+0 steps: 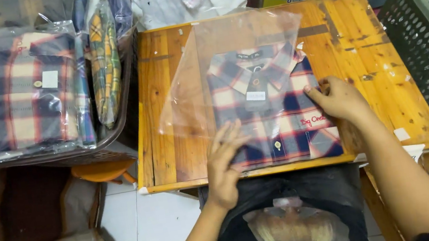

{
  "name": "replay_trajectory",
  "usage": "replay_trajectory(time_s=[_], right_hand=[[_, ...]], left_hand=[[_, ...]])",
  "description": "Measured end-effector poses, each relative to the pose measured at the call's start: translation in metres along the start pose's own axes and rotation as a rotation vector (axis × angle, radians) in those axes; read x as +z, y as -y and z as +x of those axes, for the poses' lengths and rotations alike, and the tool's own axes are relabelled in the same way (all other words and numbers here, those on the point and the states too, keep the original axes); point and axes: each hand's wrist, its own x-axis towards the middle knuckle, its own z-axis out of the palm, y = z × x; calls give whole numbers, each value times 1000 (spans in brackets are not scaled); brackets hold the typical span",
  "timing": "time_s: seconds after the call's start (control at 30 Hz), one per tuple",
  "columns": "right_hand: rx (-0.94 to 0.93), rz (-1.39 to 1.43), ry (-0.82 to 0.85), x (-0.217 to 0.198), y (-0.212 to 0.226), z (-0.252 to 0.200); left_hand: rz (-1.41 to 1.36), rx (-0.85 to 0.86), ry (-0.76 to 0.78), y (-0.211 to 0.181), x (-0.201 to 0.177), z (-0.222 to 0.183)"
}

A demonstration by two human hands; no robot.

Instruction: Folding a plaid shirt and placing it into a clear plastic bag for final packaging.

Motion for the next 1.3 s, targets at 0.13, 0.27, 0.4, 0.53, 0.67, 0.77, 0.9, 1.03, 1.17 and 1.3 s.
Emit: replay_trajectory(time_s=[0.13,0.27,0.4,0.53,0.67,0.77,0.9,1.03,1.17,1.3], right_hand=[[-55,49,49,-7,7,-2],[-25,184,-31,-2,7,3],[-57,280,-107,22,-15,23],[-130,402,-110,1,-23,-8],[-97,499,-22,-40,-72,-7],[124,314,102,-84,-68,-1],[206,36,121,-104,-49,20],[168,-79,114,-66,-58,56],[-383,294,-79,-28,-80,70],[-571,339,136,-20,-41,44]], left_hand=[[432,177,116,8,-5,13],[727,229,213,34,-10,29],[862,186,284,47,-14,45],[815,139,325,61,-14,58],[935,-51,367,49,-6,69],[1054,-122,325,77,19,73],[1194,-163,386,101,55,103],[1079,-388,239,70,56,134],[892,-312,301,66,51,147],[899,-281,203,59,52,151]])
